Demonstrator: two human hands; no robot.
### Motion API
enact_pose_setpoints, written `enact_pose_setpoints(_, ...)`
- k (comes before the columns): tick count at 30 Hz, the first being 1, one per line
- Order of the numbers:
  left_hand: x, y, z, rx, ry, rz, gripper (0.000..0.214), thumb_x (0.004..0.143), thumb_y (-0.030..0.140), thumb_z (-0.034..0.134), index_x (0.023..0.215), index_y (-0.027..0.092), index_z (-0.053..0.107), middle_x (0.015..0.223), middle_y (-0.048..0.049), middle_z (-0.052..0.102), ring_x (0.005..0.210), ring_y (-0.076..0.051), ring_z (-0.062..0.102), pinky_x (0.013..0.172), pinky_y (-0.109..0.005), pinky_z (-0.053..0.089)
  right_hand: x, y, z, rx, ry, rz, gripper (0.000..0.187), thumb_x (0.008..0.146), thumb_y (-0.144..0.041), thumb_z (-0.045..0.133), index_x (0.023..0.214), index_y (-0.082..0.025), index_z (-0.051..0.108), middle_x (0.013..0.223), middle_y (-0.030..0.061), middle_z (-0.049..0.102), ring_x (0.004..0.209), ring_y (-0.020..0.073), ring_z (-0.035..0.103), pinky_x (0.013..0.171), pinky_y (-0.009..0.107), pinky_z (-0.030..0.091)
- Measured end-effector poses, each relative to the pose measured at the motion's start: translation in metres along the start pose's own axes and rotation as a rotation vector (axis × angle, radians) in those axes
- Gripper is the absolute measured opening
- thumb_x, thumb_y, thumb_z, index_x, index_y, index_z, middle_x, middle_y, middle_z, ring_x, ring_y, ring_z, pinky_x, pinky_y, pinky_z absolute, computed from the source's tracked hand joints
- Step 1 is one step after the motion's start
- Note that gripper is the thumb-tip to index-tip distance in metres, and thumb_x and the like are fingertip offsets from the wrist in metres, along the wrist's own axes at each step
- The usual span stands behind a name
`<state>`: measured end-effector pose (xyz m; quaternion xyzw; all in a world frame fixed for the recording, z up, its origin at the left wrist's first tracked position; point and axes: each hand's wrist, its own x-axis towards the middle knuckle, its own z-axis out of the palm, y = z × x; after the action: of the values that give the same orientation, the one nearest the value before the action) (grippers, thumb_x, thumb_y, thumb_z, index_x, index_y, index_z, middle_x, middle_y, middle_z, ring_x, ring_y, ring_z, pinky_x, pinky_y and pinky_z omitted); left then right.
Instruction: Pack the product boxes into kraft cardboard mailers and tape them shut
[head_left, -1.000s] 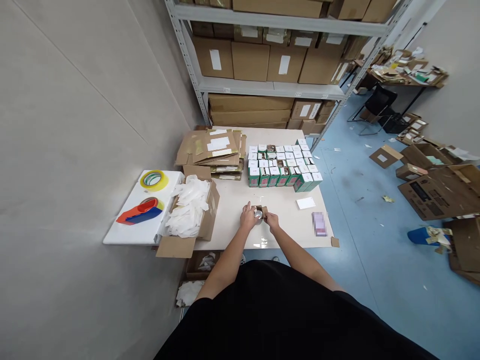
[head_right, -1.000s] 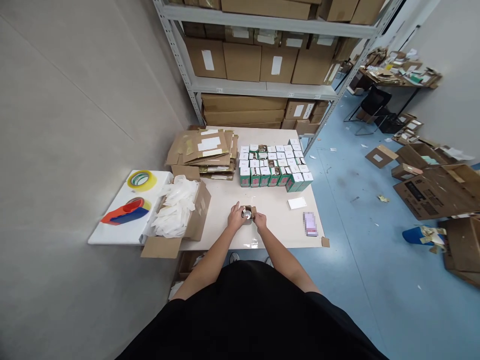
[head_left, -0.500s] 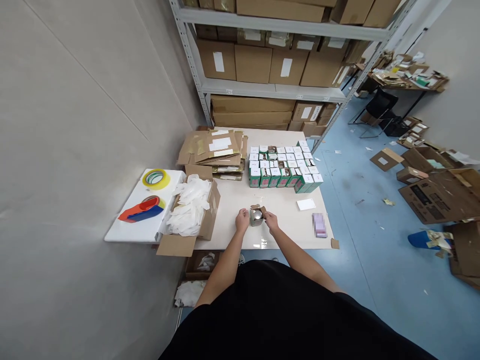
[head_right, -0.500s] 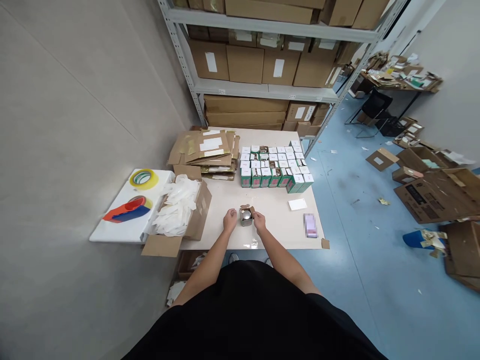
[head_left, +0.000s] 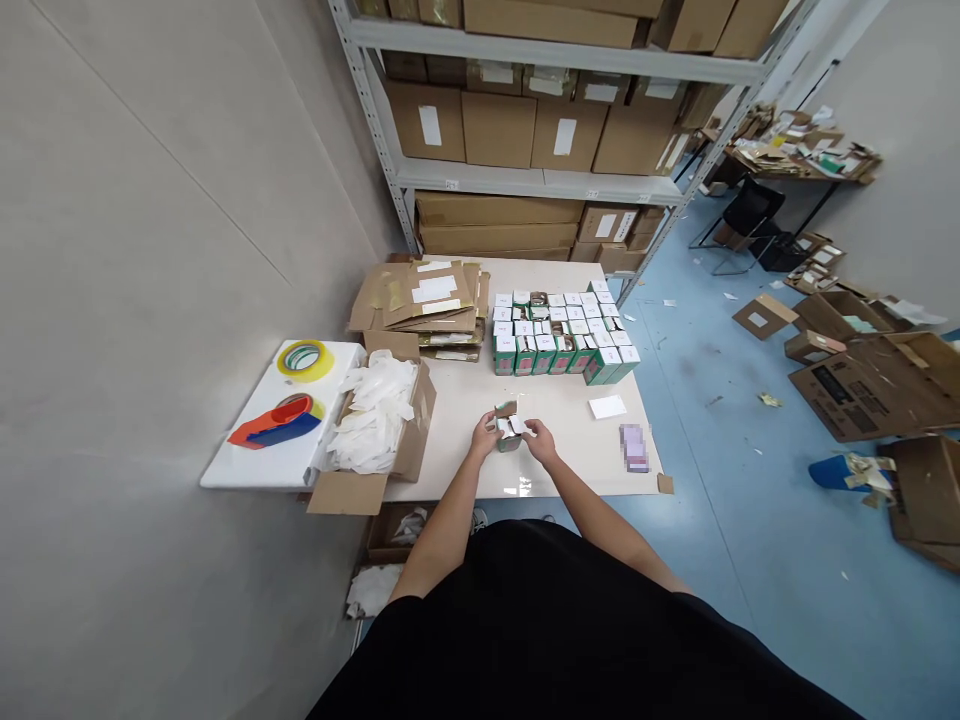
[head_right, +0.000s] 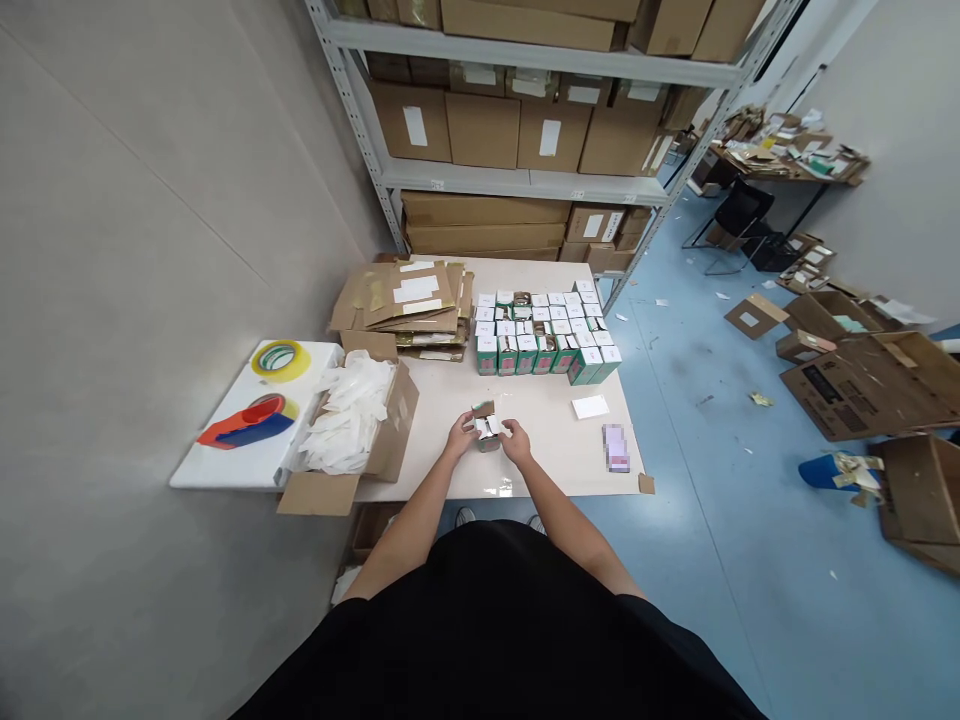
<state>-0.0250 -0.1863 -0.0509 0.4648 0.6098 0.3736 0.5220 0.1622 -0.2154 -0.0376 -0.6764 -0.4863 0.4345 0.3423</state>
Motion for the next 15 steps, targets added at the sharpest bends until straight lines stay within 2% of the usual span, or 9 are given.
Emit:
enact_pose_setpoints(3, -0.007, -0.001, -0.005, 0.07, 0.001, 0.098, 0.048, 0.073, 0.006, 0.069, 0.119, 0.02, 0.068, 0.136, -0.0098, 0.065, 0.115, -0.022, 0.067, 0.094, -0.034, 0.058, -0.002, -0.004, -0.007, -0.067, 0.035, -0.026, 0.042, 0.076, -0.027, 0.067, 0.118, -0.028, 0.064, 0.112, 0.0036, 0.073, 0.11, 0.0244, 0.068, 0.099, 0.043, 0.055)
enact_pose_setpoints(6, -0.015, 0.001, -0.009, 0.15, -0.034, 0.169, 0.036, 0.074, 0.007, 0.067, 0.108, 0.02, 0.072, 0.137, -0.0102, 0.062, 0.116, -0.023, 0.066, 0.09, -0.035, 0.06, -0.002, -0.009, -0.012, -0.091, 0.001, -0.101, 0.044, 0.077, -0.027, 0.068, 0.12, -0.028, 0.064, 0.115, 0.0044, 0.072, 0.111, 0.0248, 0.067, 0.099, 0.043, 0.054)
enact_pose_setpoints(10, -0.023, 0.006, -0.008, 0.24, -0.091, 0.212, 0.042, 0.071, 0.007, 0.072, 0.111, 0.021, 0.073, 0.147, -0.0117, 0.054, 0.123, -0.025, 0.063, 0.093, -0.035, 0.061, 0.001, -0.01, -0.009, -0.143, -0.042, -0.19, 0.032, 0.078, -0.026, 0.066, 0.11, -0.026, 0.067, 0.114, 0.0047, 0.072, 0.109, 0.0246, 0.067, 0.1, 0.043, 0.053)
enact_pose_setpoints(15, -0.029, 0.01, -0.002, 0.278, -0.068, 0.213, 0.034, 0.078, 0.016, 0.076, 0.112, 0.023, 0.073, 0.151, -0.0114, 0.051, 0.133, -0.027, 0.058, 0.098, -0.036, 0.059, -0.001, -0.006, -0.002, -0.235, -0.034, -0.242, 0.031, 0.083, -0.021, 0.059, 0.112, -0.023, 0.068, 0.115, 0.0072, 0.071, 0.107, 0.0241, 0.066, 0.099, 0.041, 0.053)
